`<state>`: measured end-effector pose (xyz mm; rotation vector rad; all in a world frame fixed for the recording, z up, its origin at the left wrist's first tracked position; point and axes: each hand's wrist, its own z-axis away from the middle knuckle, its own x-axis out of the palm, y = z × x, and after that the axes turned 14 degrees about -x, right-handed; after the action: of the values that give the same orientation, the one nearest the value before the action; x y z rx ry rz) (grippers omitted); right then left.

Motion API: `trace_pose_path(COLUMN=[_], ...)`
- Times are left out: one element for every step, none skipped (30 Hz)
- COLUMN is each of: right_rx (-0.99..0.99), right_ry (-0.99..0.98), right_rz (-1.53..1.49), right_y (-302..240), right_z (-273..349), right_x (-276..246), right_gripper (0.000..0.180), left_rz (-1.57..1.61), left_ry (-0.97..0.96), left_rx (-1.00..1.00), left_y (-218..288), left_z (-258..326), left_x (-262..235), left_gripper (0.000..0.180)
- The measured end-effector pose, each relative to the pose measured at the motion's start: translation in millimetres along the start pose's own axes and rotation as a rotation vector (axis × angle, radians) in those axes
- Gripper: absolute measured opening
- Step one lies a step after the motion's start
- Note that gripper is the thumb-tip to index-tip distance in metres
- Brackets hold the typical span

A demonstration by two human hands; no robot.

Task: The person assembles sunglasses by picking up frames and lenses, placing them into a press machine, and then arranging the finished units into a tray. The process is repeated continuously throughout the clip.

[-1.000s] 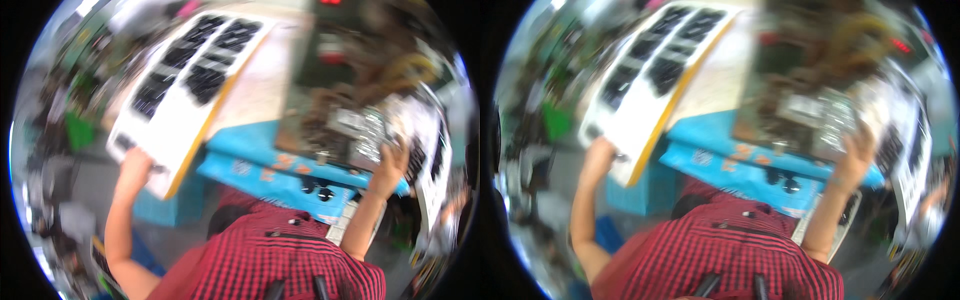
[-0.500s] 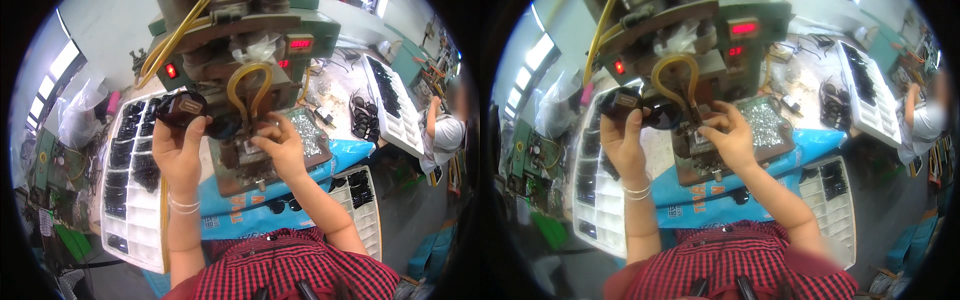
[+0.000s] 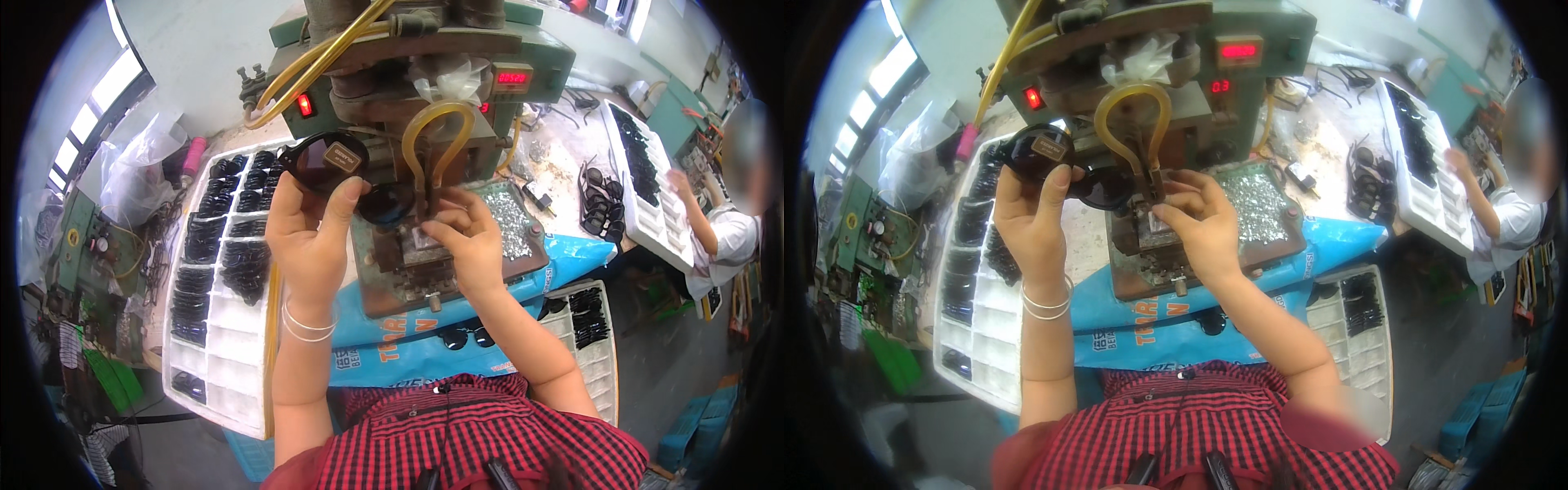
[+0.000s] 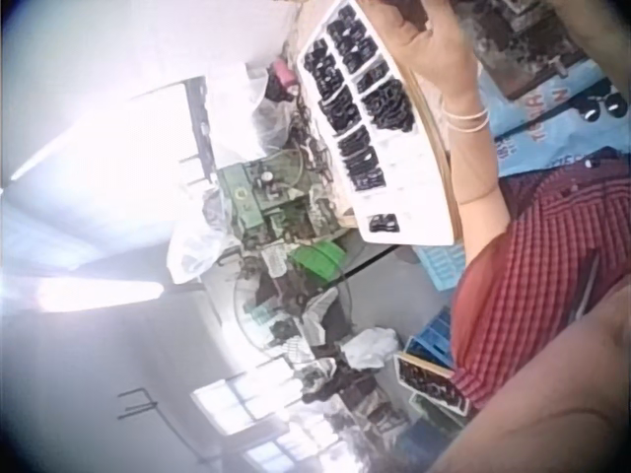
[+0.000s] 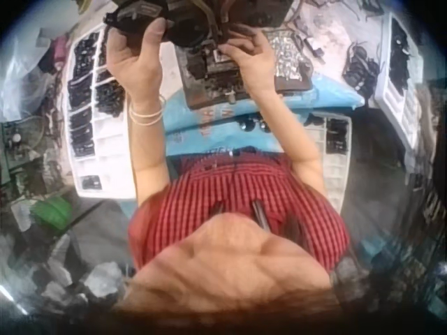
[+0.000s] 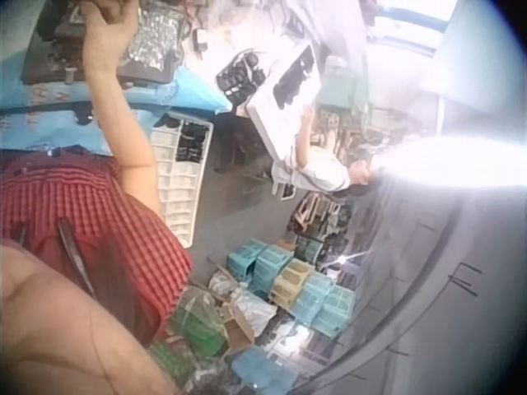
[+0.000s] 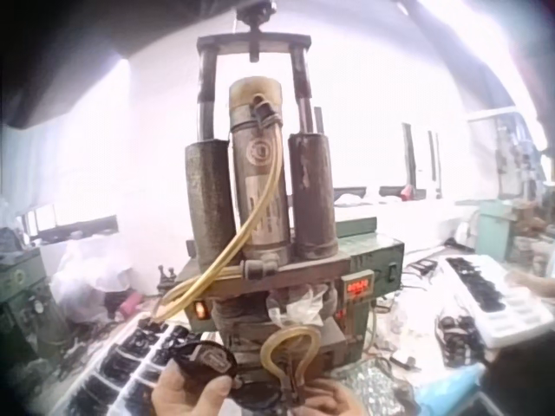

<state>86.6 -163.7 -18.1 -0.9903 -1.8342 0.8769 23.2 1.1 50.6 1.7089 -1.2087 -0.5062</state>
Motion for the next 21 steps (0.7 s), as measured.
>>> trace_pose_path(right_rx=[-0.013,-0.033,-0.043,-0.042,-0.066,-0.109,-0.028,0.050,-0.061,-0.082,-0.116,-0.160,-0.265,-0.367,-0.283,-0.187,-0.293,-0.395,-0.503,-0.491,-0.480], right_ry=[0.010,0.017,0.029,0.044,0.027,-0.013,-0.027,-0.038,-0.162,-0.215,-0.250,-0.300,-0.306,-0.285,-0.181,-0.075,-0.083,-0.089,-0.093,-0.102,-0.110], right_rz=[0.010,0.015,0.020,0.029,0.105,0.189,0.078,-0.036,0.163,0.090,0.205,0.302,0.714,1.137,1.309,1.478,1.477,1.468,1.455,1.433,1.410], right_y=[1,0,1,0,-6,-6,-14,-25,-35,-40,-45,-50,-47,-36,-24,-9,6,20,28,30,34], right_z=[2,0,-2,0,-3,-4,-1,3,11,19,24,24,25,27,32,37,37,36,31,26,18], right_x=[-1,-1,0,0,2,0,-1,-2,-5,-10,-23,-37,-62,-94,-117,-133,-139,-142,-142,-141,-140], right_gripper=[0.055,0.055,0.055,0.055,0.056,0.056,0.056,0.056,0.057,0.056,0.053,0.050,0.044,0.038,0.032,0.027,0.024,0.021,0.018,0.016,0.015], left_rz=[0.001,0.002,-0.015,-0.012,0.004,0.012,0.039,0.011,0.035,0.066,-0.003,-0.179,-0.345,-0.350,-0.415,-0.445,-0.513,-0.586,-0.628,-0.670,-0.712], left_ry=[-0.001,-0.004,0.005,-0.001,0.004,0.012,0.022,0.052,0.037,0.003,-0.105,-0.085,-0.206,-0.261,-0.339,-0.373,-0.388,-0.408,-0.413,-0.418,-0.424], left_rx=[0.009,0.018,0.030,0.033,0.014,-0.014,-0.028,-0.024,0.028,0.078,0.108,0.046,0.330,0.449,0.465,0.561,0.626,0.690,0.724,0.758,0.794], left_y=[-1,-2,-4,-3,-2,2,2,4,3,1,-9,-13,-24,-39,-49,-50,-51,-50,-51,-54,-56], left_z=[-1,-4,-4,-3,-5,-3,-3,4,12,19,30,48,49,57,64,64,62,61,61,61,60], left_x=[2,4,4,4,4,3,4,2,0,-1,-7,-14,-15,-14,-15,-4,4,9,14,17,19], left_gripper=[0.029,0.028,0.028,0.028,0.027,0.027,0.025,0.022,0.021,0.020,0.020,0.023,0.025,0.028,0.025,0.022,0.021,0.020,0.021,0.021,0.021])
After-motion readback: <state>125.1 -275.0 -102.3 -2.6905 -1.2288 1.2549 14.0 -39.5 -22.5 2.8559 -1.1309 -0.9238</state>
